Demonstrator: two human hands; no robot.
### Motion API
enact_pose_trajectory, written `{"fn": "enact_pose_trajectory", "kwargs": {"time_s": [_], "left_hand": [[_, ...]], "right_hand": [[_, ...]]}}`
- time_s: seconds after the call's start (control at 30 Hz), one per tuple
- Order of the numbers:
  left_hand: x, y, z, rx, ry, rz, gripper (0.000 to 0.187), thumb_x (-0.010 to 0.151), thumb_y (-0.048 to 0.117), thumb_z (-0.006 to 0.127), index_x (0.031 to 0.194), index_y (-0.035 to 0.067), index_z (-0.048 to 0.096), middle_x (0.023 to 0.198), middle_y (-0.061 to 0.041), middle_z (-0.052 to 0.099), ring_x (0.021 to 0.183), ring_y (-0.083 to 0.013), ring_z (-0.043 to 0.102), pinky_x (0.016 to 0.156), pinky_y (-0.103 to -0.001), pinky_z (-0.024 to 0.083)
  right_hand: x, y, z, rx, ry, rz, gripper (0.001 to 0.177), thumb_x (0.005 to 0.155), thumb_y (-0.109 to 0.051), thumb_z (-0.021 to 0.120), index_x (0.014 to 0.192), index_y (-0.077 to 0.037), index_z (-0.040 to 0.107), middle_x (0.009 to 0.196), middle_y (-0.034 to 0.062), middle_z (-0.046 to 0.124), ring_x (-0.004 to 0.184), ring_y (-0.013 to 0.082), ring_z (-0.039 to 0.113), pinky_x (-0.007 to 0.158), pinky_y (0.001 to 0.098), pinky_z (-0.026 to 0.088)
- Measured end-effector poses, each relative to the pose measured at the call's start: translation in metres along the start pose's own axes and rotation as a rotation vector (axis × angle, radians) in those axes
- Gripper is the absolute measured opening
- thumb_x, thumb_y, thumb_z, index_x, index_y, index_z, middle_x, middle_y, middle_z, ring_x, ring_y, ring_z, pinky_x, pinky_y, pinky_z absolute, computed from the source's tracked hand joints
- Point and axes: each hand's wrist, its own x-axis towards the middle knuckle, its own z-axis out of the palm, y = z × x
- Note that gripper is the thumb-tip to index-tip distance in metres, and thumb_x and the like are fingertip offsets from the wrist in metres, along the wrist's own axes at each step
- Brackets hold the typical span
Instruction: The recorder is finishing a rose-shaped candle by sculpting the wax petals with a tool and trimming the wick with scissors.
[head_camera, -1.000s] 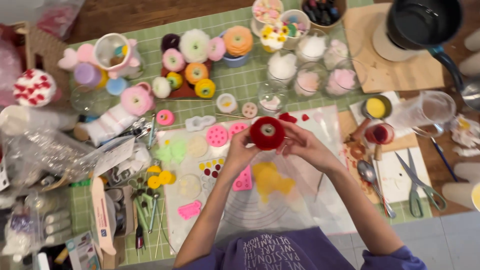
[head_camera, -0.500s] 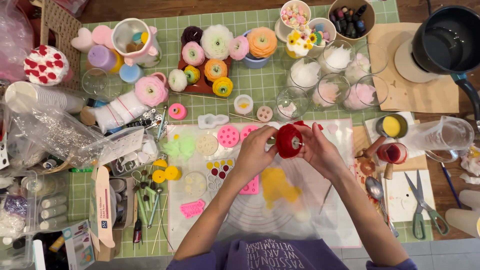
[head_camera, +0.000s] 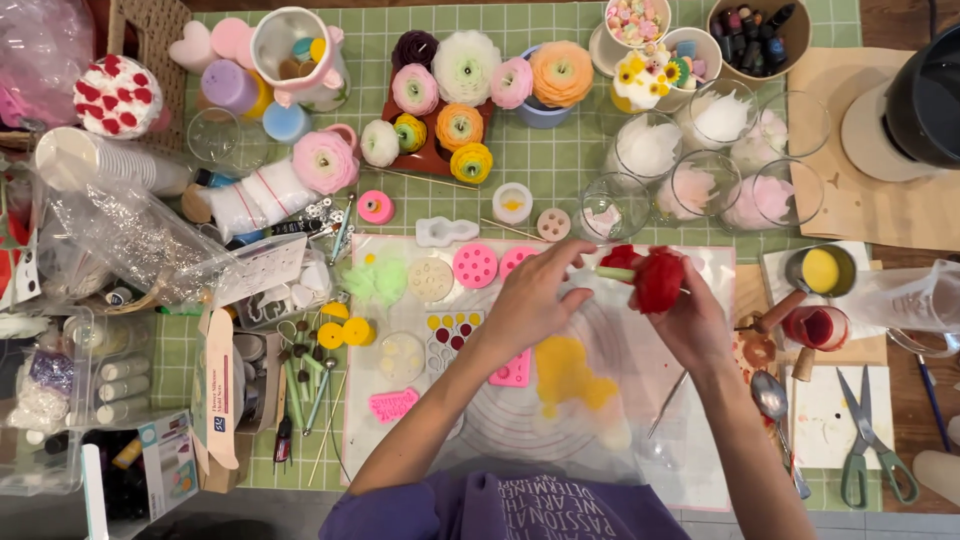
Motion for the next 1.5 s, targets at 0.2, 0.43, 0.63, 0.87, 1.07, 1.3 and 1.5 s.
{"fn": "enact_pose_trajectory", "kwargs": {"time_s": [0.2,0.43,0.63,0.87,1.07,1.3,1.5], "left_hand": [[-0.003,-0.027,-0.012,-0.194,-0.067,-0.205,0.052,0.083,0.013,0.079,0.130,0.013,0.058,0.107,-0.006,0.071,0.089,-0.0184,0.069,0.081,-0.035,0.057],[0.006,-0.051,0.003,-0.422,-0.102,-0.243,0.040,0.093,0.017,0.075,0.130,0.009,0.063,0.109,-0.005,0.072,0.091,-0.0137,0.068,0.084,-0.031,0.056],[0.003,-0.040,0.003,-0.803,-0.060,-0.242,0.053,0.095,0.021,0.073,0.142,0.007,0.052,0.128,-0.005,0.065,0.107,-0.0120,0.064,0.094,-0.030,0.053],[-0.021,-0.080,-0.013,-1.007,0.177,-0.289,0.050,0.096,0.013,0.073,0.141,0.002,0.054,0.136,-0.011,0.063,0.127,-0.0192,0.060,0.108,-0.034,0.049],[-0.028,-0.146,-0.055,-1.251,0.399,-0.272,0.046,0.097,0.010,0.069,0.139,0.002,0.054,0.139,-0.012,0.062,0.128,-0.0240,0.060,0.111,-0.042,0.051],[0.008,-0.222,-0.106,-1.281,0.567,-0.320,0.046,0.098,0.016,0.068,0.140,0.005,0.053,0.133,-0.014,0.064,0.120,-0.0290,0.064,0.100,-0.050,0.055],[0.044,-0.275,-0.104,-1.368,0.613,-0.360,0.043,0.098,0.019,0.066,0.138,0.010,0.054,0.133,-0.009,0.065,0.118,-0.0248,0.065,0.099,-0.049,0.056]], "right_hand": [[-0.005,-0.006,-0.027,-0.020,0.072,-0.041,0.042,0.109,-0.036,0.051,0.141,-0.008,0.053,0.136,0.0125,0.061,0.122,0.0255,0.059,0.101,0.0424,0.048],[0.002,-0.012,0.002,-0.181,-0.002,-0.103,0.046,0.108,-0.030,0.052,0.146,-0.005,0.050,0.136,0.0089,0.061,0.127,0.0222,0.058,0.109,0.0413,0.046],[0.018,0.000,0.050,-0.503,-0.053,-0.109,0.043,0.106,-0.024,0.052,0.145,-0.004,0.051,0.136,0.0074,0.061,0.125,0.0166,0.059,0.105,0.0346,0.048],[0.058,0.030,0.091,-0.640,-0.218,-0.040,0.042,0.109,-0.028,0.045,0.143,-0.004,0.053,0.133,0.0088,0.065,0.111,0.0157,0.068,0.097,0.0321,0.055],[0.123,0.056,0.120,-0.755,-0.311,0.022,0.043,0.107,-0.032,0.050,0.139,-0.004,0.055,0.128,0.0101,0.067,0.091,0.0161,0.073,0.084,0.0316,0.059],[0.243,0.077,0.107,-0.894,-0.279,-0.085,0.038,0.105,-0.030,0.060,0.131,-0.003,0.060,0.113,0.0080,0.073,0.090,0.0140,0.072,0.077,0.0292,0.056],[0.303,0.103,0.113,-1.148,-0.259,-0.391,0.037,0.102,-0.028,0.070,0.127,-0.002,0.064,0.115,0.0094,0.074,0.103,0.0190,0.071,0.089,0.0321,0.057]]}}
